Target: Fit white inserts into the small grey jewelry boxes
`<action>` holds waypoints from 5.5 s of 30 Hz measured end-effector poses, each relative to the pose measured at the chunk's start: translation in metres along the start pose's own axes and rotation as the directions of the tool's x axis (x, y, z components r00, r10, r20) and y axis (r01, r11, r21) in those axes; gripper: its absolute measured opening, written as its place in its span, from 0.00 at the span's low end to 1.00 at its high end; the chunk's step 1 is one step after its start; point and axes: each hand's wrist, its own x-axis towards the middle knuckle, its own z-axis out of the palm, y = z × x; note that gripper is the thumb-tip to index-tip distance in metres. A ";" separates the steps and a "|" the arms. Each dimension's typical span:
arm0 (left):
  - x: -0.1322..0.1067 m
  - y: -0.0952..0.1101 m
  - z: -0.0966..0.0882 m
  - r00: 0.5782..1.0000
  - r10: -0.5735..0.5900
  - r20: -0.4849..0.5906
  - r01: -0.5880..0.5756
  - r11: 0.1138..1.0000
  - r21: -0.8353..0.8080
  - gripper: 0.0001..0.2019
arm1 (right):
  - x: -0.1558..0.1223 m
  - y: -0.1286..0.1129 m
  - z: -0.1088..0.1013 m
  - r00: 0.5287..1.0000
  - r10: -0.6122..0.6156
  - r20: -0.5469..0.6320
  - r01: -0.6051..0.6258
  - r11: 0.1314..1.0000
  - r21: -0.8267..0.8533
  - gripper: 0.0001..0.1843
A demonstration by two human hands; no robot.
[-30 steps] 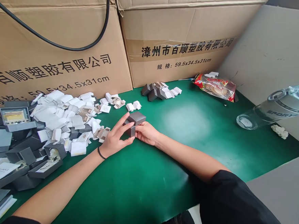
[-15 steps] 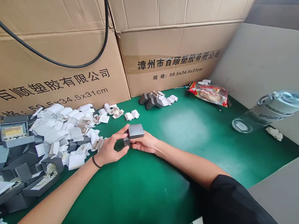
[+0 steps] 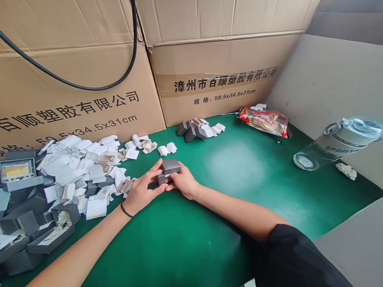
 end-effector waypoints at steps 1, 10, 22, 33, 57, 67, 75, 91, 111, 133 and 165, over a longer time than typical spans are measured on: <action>0.000 0.000 0.000 1.000 -0.012 0.001 0.012 1.000 0.008 0.16 | 0.000 -0.001 -0.001 1.000 -0.008 0.026 0.007 0.999 0.037 0.20; 0.018 0.013 0.015 0.983 -0.164 -0.081 0.150 0.976 -0.161 0.19 | 0.006 -0.021 -0.014 0.965 -0.156 0.211 0.125 0.980 0.154 0.22; 0.161 0.039 0.120 0.993 -0.064 -0.096 0.053 0.991 -0.121 0.14 | 0.036 -0.111 -0.115 0.810 -0.568 -0.146 0.452 0.764 -0.461 0.13; 0.148 0.026 0.155 0.985 -0.155 0.069 0.131 0.953 0.272 0.23 | 0.058 -0.080 -0.173 0.753 -0.651 -0.090 -0.079 0.046 -0.996 0.39; -0.069 -0.003 -0.091 0.957 -0.096 -0.273 0.248 0.756 0.606 0.15 | 0.039 -0.012 0.045 0.633 -0.280 0.722 0.741 -0.048 -0.669 0.16; -0.077 0.015 -0.070 0.997 -0.017 -0.076 0.050 0.888 0.457 0.11 | 0.074 0.030 0.144 0.665 -0.145 0.733 0.699 -0.226 -0.679 0.30; -0.077 0.011 -0.073 0.990 -0.061 -0.126 0.096 0.949 0.300 0.09 | 0.077 -0.010 0.140 0.730 -0.103 0.676 0.680 0.007 -0.733 0.28; -0.076 0.018 -0.064 0.834 -0.499 -0.236 0.298 0.767 -0.569 0.30 | 0.026 -0.024 0.076 0.746 0.404 0.530 -0.257 0.908 -0.330 0.17; -0.071 0.017 -0.066 0.713 -0.660 -0.237 0.426 0.676 -0.601 0.29 | 0.082 -0.012 0.087 0.915 -0.241 0.323 0.243 -0.310 -0.919 0.15; -0.034 0.008 -0.058 0.554 -0.728 0.403 0.411 -0.182 -0.893 0.17 | 0.030 -0.032 -0.007 0.918 -0.052 0.393 0.277 0.794 -0.541 0.15; -0.018 0.019 -0.026 0.621 -0.527 0.580 0.593 -0.169 -0.787 0.20 | -0.006 -0.026 0.016 0.686 -0.296 0.665 0.724 0.189 -0.663 0.10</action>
